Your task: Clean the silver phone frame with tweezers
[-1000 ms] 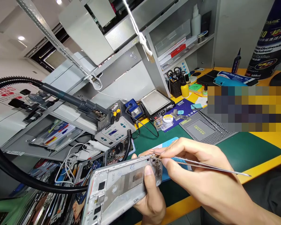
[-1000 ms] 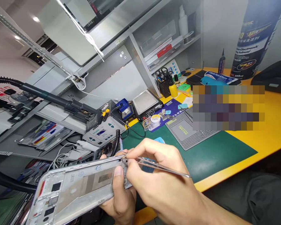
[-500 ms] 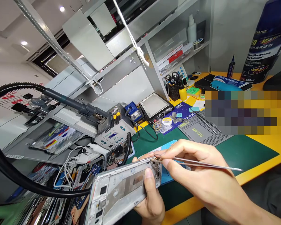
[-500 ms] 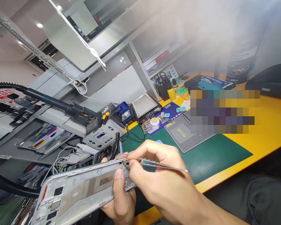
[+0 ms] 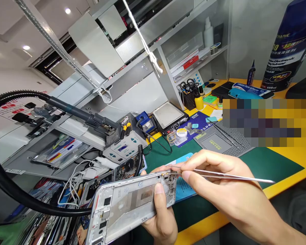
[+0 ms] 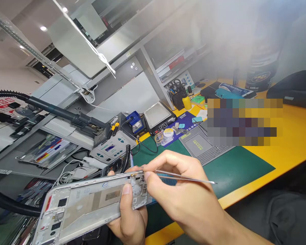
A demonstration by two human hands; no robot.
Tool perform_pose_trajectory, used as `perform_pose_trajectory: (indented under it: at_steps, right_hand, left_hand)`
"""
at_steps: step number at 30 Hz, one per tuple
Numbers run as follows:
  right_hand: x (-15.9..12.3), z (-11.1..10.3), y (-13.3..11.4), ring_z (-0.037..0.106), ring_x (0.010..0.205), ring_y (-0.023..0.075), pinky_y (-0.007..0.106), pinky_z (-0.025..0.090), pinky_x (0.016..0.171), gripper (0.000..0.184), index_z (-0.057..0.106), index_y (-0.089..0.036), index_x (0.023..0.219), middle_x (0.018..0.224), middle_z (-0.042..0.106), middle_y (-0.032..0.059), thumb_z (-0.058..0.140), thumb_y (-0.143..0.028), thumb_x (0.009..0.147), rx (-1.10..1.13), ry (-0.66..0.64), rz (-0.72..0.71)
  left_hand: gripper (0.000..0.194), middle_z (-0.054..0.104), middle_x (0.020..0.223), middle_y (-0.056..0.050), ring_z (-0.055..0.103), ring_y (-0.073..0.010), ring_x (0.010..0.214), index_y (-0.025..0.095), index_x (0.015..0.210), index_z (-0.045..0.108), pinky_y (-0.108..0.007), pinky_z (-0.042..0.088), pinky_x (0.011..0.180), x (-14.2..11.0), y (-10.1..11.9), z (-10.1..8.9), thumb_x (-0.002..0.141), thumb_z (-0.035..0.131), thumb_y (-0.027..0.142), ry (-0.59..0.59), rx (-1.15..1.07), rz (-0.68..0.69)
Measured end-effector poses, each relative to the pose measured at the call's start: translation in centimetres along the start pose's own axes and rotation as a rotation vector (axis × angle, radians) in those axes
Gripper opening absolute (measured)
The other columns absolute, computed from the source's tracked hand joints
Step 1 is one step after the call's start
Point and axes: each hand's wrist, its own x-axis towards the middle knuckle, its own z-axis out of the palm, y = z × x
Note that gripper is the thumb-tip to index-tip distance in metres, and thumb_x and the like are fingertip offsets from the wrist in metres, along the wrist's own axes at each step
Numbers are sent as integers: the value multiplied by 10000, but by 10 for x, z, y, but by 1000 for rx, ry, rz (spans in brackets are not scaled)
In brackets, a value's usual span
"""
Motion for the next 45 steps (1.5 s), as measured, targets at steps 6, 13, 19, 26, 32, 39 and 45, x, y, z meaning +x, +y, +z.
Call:
perform_pose_trajectory:
  at_steps: [6,13,19,26,32,39,45]
  right_hand:
    - [18,-61,-10,773,879,150,201,624,739,101,727,-315,1009,992,793,-19,663,-239,992,-830,-13,-438]
    - [38,-126,11,716,1033,261,423,619,860,182,710,-180,1122,1197,719,133,592,-149,987,-1372,-316,-479]
    - [52,-111,46,692,1127,241,470,603,967,260,675,-190,1237,1300,686,88,678,-336,1021,-1599,-458,-469]
    - [66,-103,48,684,1164,257,490,598,984,339,640,-198,1320,1355,663,97,676,-357,1022,-1715,-422,-289]
    - [98,-103,39,712,1069,233,449,620,918,317,660,-177,1262,1258,698,88,672,-386,1024,-1760,-133,59]
    - [111,-85,50,703,1103,246,460,618,930,345,646,-183,1295,1303,680,93,684,-382,1016,-1640,-27,283]
    - [121,-93,44,704,1094,247,453,622,920,342,649,-183,1291,1300,680,87,684,-383,1015,-1474,-22,326]
  left_hand:
    - [573,787,1004,-106,786,-369,877,266,1409,511,-567,687,686,4,22,14,889,748,292,-38,-174,-131]
    - [672,785,1016,-125,785,-365,855,220,1428,576,-512,694,677,9,42,29,803,813,280,75,-158,-333]
    - [707,798,1062,-148,788,-398,907,212,1348,657,-471,690,693,22,49,20,692,900,313,56,-161,-490]
    - [610,789,1132,-183,763,-428,1029,133,1172,759,-432,693,703,61,56,14,638,923,378,-76,-124,-595]
    - [564,803,1075,-143,787,-361,905,167,1174,741,-423,691,648,72,47,9,676,909,373,-134,-180,-537]
    - [459,817,912,-106,777,-306,727,162,925,792,-328,664,544,72,45,5,509,923,304,-34,-157,-717]
    - [644,813,1016,-118,787,-324,788,161,1053,755,-361,673,576,70,47,6,471,971,329,-97,-184,-731]
